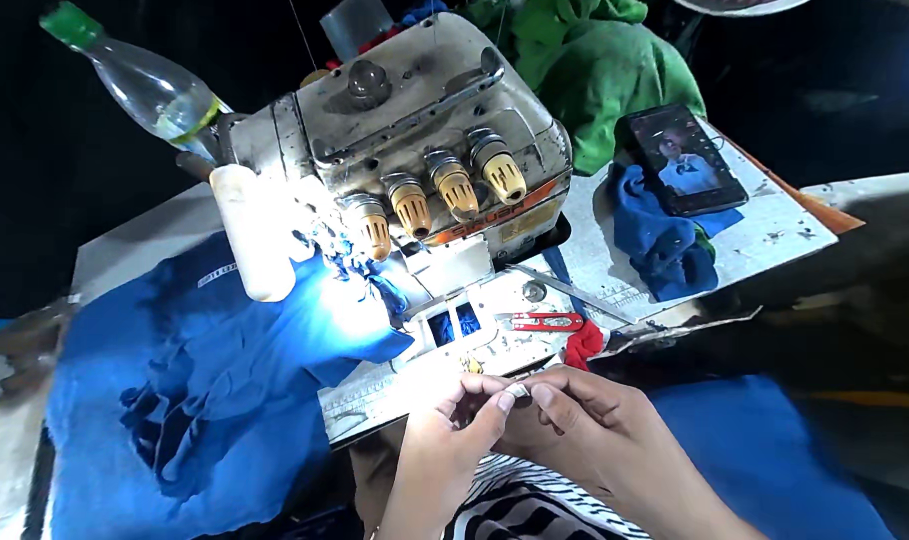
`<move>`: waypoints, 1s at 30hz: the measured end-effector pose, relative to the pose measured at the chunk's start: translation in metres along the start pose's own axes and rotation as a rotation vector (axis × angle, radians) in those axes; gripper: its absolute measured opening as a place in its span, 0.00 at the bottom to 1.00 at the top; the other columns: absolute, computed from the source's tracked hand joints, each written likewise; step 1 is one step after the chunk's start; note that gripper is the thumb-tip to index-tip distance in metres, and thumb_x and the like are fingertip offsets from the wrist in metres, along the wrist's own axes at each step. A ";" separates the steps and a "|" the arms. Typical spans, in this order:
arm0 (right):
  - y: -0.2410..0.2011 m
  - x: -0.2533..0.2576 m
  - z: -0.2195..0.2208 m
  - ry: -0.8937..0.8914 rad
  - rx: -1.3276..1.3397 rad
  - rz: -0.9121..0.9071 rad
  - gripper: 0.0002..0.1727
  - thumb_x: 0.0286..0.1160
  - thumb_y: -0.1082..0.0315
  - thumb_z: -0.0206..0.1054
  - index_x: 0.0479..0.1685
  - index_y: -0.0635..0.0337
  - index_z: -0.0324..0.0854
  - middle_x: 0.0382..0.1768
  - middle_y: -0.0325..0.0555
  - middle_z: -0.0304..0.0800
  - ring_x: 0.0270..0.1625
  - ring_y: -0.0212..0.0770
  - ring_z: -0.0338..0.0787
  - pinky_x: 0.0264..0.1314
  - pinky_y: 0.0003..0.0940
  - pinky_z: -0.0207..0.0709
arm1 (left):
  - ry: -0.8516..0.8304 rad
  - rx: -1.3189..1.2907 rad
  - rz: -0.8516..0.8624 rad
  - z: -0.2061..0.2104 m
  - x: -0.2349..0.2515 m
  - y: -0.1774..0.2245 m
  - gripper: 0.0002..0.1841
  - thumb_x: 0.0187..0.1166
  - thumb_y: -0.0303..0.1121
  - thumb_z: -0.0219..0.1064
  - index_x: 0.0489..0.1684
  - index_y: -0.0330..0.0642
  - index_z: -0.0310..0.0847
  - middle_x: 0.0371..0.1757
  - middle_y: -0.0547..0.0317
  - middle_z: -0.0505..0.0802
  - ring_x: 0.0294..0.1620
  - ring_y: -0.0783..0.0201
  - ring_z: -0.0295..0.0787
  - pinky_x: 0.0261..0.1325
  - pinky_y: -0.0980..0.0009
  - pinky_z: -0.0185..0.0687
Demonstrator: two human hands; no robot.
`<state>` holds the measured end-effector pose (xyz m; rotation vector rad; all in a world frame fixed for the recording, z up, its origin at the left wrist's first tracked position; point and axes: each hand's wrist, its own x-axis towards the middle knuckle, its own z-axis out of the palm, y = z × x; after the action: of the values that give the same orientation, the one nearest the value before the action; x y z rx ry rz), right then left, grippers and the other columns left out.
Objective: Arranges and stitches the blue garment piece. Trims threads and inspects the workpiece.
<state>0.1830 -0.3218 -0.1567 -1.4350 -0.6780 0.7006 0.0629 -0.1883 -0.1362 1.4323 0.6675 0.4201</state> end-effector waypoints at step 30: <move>0.006 0.003 0.001 -0.032 -0.037 -0.182 0.10 0.82 0.66 0.69 0.42 0.64 0.90 0.41 0.44 0.89 0.41 0.25 0.85 0.42 0.17 0.81 | -0.055 0.024 0.086 -0.001 -0.010 -0.004 0.10 0.78 0.23 0.69 0.49 0.45 0.94 0.44 0.71 0.98 0.43 0.77 0.94 0.52 0.75 0.91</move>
<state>0.1844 -0.3185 -0.1627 -1.3782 -0.8388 0.5728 0.0547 -0.1943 -0.1385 1.4936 0.5696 0.4398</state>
